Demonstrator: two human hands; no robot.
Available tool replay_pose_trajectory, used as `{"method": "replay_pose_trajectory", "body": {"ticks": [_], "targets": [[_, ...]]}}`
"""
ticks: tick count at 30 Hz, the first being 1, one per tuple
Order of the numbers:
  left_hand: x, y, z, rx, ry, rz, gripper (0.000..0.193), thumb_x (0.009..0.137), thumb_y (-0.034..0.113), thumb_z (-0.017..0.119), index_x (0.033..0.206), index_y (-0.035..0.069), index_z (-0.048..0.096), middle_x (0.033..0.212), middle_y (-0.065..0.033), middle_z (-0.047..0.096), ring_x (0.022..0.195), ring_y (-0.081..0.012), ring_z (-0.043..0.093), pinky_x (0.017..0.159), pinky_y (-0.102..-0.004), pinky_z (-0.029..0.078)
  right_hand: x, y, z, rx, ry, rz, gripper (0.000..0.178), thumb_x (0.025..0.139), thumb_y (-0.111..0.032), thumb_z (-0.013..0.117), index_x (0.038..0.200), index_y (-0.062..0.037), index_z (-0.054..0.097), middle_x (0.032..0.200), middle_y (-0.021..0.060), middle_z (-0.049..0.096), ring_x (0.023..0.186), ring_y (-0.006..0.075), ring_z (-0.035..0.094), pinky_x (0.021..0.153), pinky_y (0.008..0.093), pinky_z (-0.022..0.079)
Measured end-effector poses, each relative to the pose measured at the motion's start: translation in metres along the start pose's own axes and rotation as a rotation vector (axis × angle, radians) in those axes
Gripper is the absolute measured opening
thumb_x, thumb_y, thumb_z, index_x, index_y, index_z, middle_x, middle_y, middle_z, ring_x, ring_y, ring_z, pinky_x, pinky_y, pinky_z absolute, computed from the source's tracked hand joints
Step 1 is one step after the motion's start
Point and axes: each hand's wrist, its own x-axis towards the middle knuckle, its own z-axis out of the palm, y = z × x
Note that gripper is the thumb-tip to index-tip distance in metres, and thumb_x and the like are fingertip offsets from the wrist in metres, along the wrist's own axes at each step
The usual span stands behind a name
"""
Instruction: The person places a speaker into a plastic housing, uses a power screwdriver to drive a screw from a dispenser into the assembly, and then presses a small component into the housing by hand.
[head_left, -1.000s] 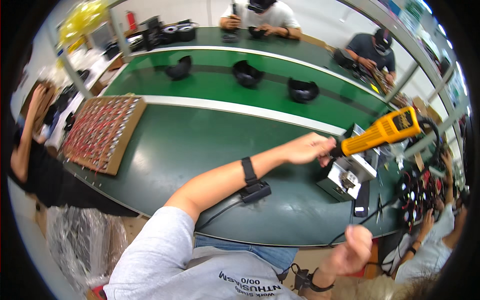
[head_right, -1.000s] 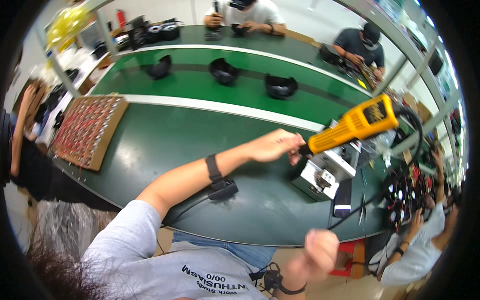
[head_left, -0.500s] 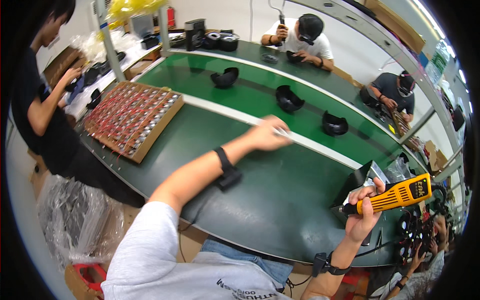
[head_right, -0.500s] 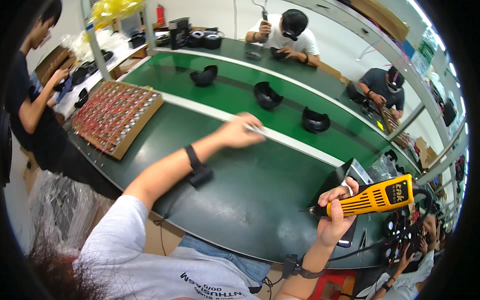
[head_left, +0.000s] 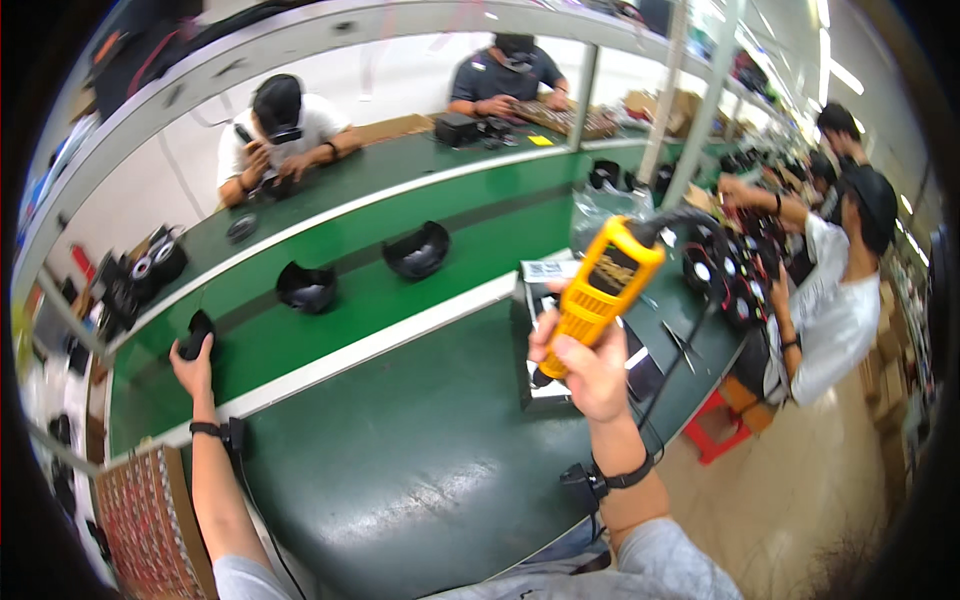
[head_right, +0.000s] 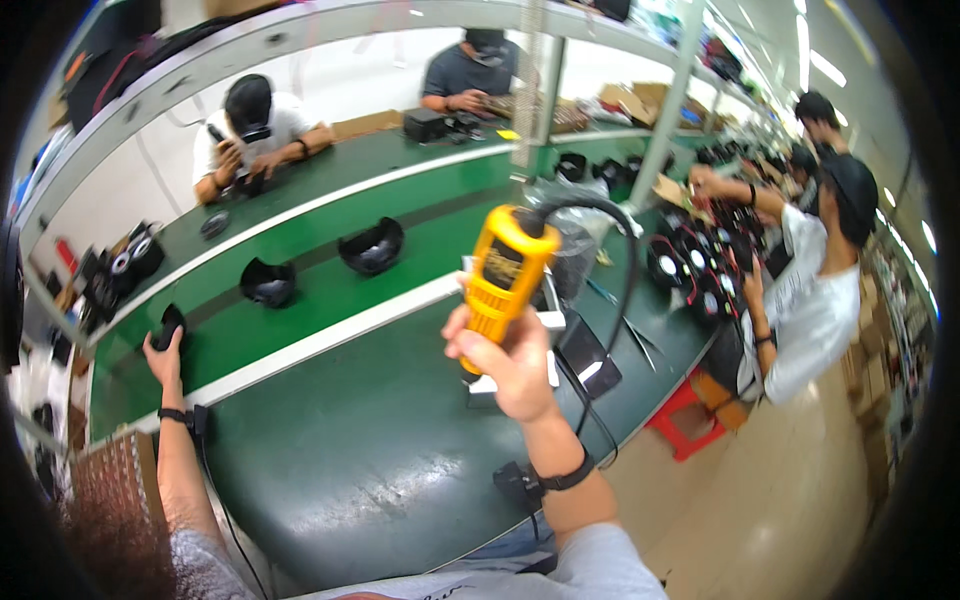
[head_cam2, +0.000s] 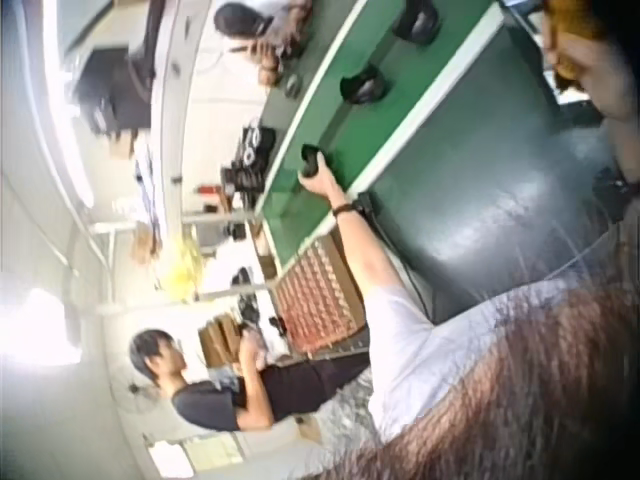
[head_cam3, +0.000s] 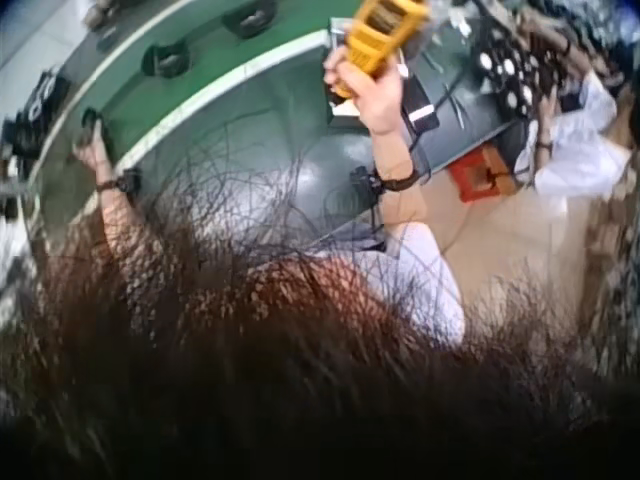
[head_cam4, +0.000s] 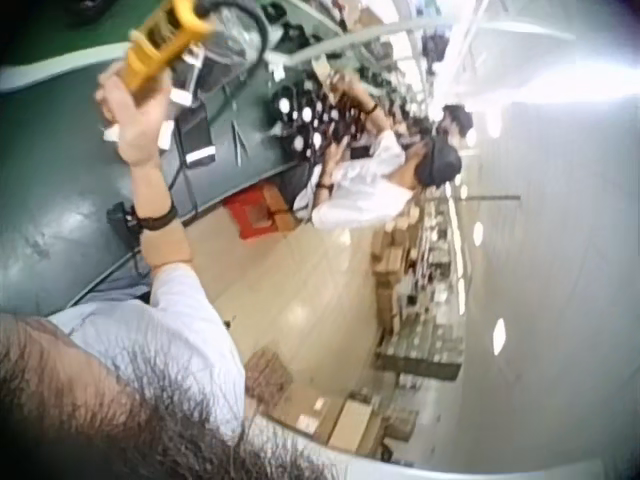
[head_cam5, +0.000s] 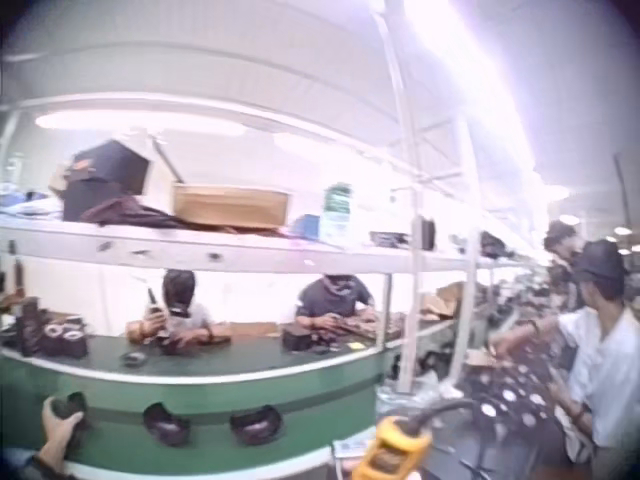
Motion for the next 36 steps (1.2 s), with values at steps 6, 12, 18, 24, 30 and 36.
{"method": "replay_pose_trajectory", "body": {"ticks": [6,12,18,24,30,36], "targets": [[-0.003,0.005,-0.002,-0.040,-0.020,-0.101,0.071,0.072,0.041,0.090,0.128,0.005,0.064,0.131,-0.0163,0.063,0.120,-0.0293,0.059,0.107,-0.0393,0.043,0.000,0.014,0.006,-0.042,-0.045,0.030,0.051,0.093,-0.006,0.067,0.140,-0.0019,0.049,0.105,0.0043,0.064,0.098,0.0110,0.061,0.091,0.0287,0.048],[-0.020,0.008,-0.045,-0.236,-0.087,0.189,0.070,0.082,0.027,0.086,0.140,0.004,0.054,0.140,-0.0152,0.055,0.126,-0.0261,0.054,0.112,-0.0374,0.037,-0.013,0.022,0.026,-0.374,0.266,-0.400,0.061,0.084,-0.010,0.076,0.136,0.0029,0.046,0.121,0.0141,0.057,0.108,0.0228,0.057,0.095,0.0371,0.046],[-0.164,0.188,-0.122,-0.382,-0.515,0.379,0.068,0.077,0.010,0.076,0.139,0.001,0.050,0.135,-0.0120,0.053,0.127,-0.0248,0.050,0.112,-0.0363,0.035,-0.083,0.012,0.046,-0.629,0.295,-0.826,0.050,0.071,-0.006,0.076,0.115,-0.0023,0.053,0.115,0.0170,0.050,0.099,0.0282,0.053,0.084,0.0380,0.046],[-0.298,0.267,-0.133,-0.541,-0.780,0.579,0.066,0.059,0.014,0.082,0.118,0.002,0.056,0.115,-0.0164,0.055,0.109,-0.0321,0.056,0.097,-0.0406,0.046,-0.085,-0.009,0.077,-0.758,-0.320,-0.464,0.020,0.082,-0.006,0.072,0.101,-0.0042,0.068,0.098,0.0091,0.063,0.097,0.0264,0.062,0.088,0.0374,0.049],[-0.355,0.282,-0.126,-0.554,-0.939,0.569,0.062,0.066,0.013,0.083,0.120,0.001,0.058,0.118,-0.0203,0.056,0.110,-0.0368,0.058,0.096,-0.0440,0.049,-0.107,0.013,0.057,-1.203,-0.473,0.055,0.019,0.086,-0.020,0.071,0.095,-0.0039,0.068,0.098,0.0117,0.067,0.095,0.0304,0.064,0.087,0.0419,0.048],[-0.356,0.283,-0.106,-0.715,-1.095,0.561,0.084,0.062,0.018,0.090,0.134,0.005,0.050,0.126,-0.0198,0.047,0.117,-0.0385,0.054,0.097,-0.0438,0.050,-0.099,0.011,0.042,-1.262,-0.258,0.197,0.025,0.081,-0.020,0.079,0.096,-0.0034,0.066,0.090,0.0149,0.068,0.082,0.0313,0.069,0.067,0.0423,0.056]]}}
